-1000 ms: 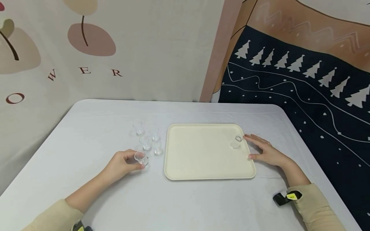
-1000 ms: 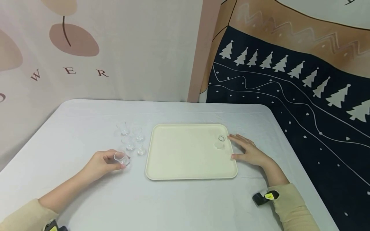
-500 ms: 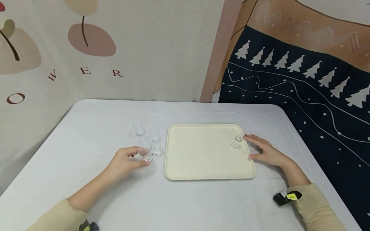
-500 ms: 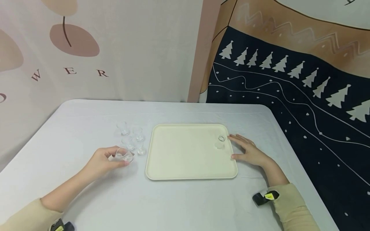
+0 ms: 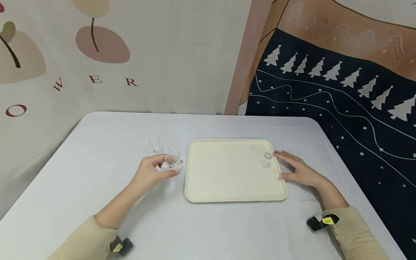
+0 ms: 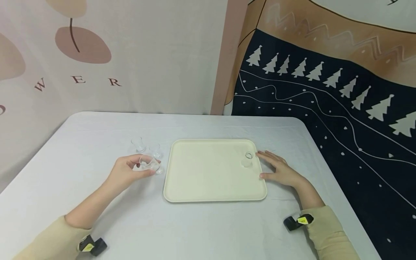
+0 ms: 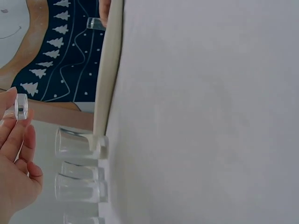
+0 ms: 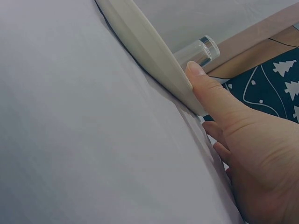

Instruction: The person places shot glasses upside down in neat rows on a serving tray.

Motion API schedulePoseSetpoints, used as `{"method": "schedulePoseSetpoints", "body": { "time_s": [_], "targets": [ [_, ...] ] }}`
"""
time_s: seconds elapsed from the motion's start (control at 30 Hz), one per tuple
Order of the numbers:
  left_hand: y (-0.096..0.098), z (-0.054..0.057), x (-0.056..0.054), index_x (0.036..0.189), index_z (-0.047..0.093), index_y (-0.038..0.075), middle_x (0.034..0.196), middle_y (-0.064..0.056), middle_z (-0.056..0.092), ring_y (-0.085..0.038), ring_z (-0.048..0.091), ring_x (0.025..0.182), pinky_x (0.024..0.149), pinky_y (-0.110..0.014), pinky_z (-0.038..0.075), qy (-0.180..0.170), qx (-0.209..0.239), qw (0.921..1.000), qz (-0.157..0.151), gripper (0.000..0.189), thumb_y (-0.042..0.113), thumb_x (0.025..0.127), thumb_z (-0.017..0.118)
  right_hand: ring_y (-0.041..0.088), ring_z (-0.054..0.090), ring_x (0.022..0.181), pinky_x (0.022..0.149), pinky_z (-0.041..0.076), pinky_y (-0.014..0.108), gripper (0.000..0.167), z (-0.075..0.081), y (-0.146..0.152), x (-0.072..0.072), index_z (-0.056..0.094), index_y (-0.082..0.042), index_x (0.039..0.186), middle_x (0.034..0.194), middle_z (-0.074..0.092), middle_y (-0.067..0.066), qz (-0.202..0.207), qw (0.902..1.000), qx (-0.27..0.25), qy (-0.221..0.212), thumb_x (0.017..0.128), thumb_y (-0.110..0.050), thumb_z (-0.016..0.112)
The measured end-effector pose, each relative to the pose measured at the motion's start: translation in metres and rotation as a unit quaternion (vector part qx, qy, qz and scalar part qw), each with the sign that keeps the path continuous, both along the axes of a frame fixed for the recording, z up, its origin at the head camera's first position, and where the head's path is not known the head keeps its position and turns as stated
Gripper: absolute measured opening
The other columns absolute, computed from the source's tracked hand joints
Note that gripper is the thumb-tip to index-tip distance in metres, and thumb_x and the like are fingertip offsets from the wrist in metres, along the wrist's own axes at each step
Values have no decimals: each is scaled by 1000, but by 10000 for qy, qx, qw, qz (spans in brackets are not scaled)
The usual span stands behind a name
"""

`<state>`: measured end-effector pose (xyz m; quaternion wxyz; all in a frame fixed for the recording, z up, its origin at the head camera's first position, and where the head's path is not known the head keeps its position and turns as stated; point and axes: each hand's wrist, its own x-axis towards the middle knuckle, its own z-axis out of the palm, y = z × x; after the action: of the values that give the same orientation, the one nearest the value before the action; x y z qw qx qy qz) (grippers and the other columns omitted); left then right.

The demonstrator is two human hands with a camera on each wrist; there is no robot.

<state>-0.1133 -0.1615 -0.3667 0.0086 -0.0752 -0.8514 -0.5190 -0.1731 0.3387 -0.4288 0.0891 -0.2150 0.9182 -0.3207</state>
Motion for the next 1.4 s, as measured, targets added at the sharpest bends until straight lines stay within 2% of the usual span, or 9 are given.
{"method": "schedulePoseSetpoints", "body": {
  "time_s": [0.17, 0.27, 0.4, 0.57, 0.73, 0.87, 0.97, 1.07, 1.4],
  "targets": [
    [14, 4, -7, 100, 73, 6, 99, -3, 69, -34, 46, 89, 75, -37, 37, 340, 165, 9992, -122, 29, 14, 74, 83, 45, 11, 139, 101, 3, 71, 78, -1, 1, 0, 37, -16, 148, 153, 26, 18, 10, 10000, -18, 3, 83, -32, 75],
    [23, 5, -11, 100, 73, 6, 92, -3, 69, -32, 46, 87, 72, -36, 35, 522, 283, 9980, -211, 29, 12, 73, 83, 46, 10, 139, 100, 4, 73, 78, 0, 0, 1, 37, -16, 149, 153, 26, 18, -1, 10000, -24, -2, 83, -32, 75],
    [35, 7, -17, 100, 74, 8, 84, -1, 66, -33, 47, 87, 70, -35, 35, 618, 464, 9963, -370, 28, 13, 74, 83, 46, 10, 139, 99, 4, 73, 78, 0, 0, 1, 37, -16, 149, 153, 26, 18, -14, 10000, -8, 4, 82, -32, 75],
    [48, 9, -23, 103, 73, 7, 84, -1, 64, -40, 46, 89, 68, -35, 35, 729, 605, 9940, -554, 29, 13, 76, 82, 46, 10, 139, 99, 4, 73, 78, 1, -1, 1, 37, -16, 149, 153, 26, 17, -30, 10000, 3, -13, 82, -32, 75],
    [62, 8, -31, 106, 72, 5, 88, -2, 65, -32, 50, 87, 71, -35, 35, 1049, 747, 9895, -652, 31, 11, 77, 81, 46, 10, 139, 99, 4, 73, 79, 2, -2, 2, 37, -15, 148, 153, 26, 18, -29, 10000, -31, -38, 82, -32, 76],
    [72, 4, -38, 108, 72, 3, 93, -4, 68, -22, 53, 81, 69, -34, 36, 1496, 850, 9816, -830, 31, 9, 78, 80, 46, 10, 139, 99, 5, 73, 78, 2, -2, 2, 37, -15, 148, 153, 26, 18, -1, 10000, -29, -18, 82, -31, 76],
    [79, 0, -43, 108, 72, 2, 95, -6, 68, -21, 55, 78, 67, -35, 37, 1768, 851, 9762, -926, 31, 7, 78, 79, 47, 10, 139, 99, 5, 74, 78, 2, -2, 3, 37, -15, 148, 153, 26, 18, -3, 10000, -27, -15, 82, -31, 76],
    [86, -3, -46, 108, 72, 1, 95, -5, 67, -22, 56, 77, 65, -35, 37, 1835, 781, 9754, -940, 31, 8, 78, 80, 47, 10, 139, 98, 5, 74, 78, 2, -2, 3, 37, -16, 148, 153, 26, 18, -19, 10000, -30, -25, 82, -31, 75],
    [112, -7, -54, 105, 73, 2, 93, -2, 68, -18, 56, 74, 60, -24, 36, 1893, 643, 9768, -769, 32, 11, 76, 82, 47, 10, 139, 98, 4, 74, 78, 3, -3, 3, 37, -16, 148, 153, 26, 19, 1, 10000, -23, -9, 83, -31, 75]
  ]
}}
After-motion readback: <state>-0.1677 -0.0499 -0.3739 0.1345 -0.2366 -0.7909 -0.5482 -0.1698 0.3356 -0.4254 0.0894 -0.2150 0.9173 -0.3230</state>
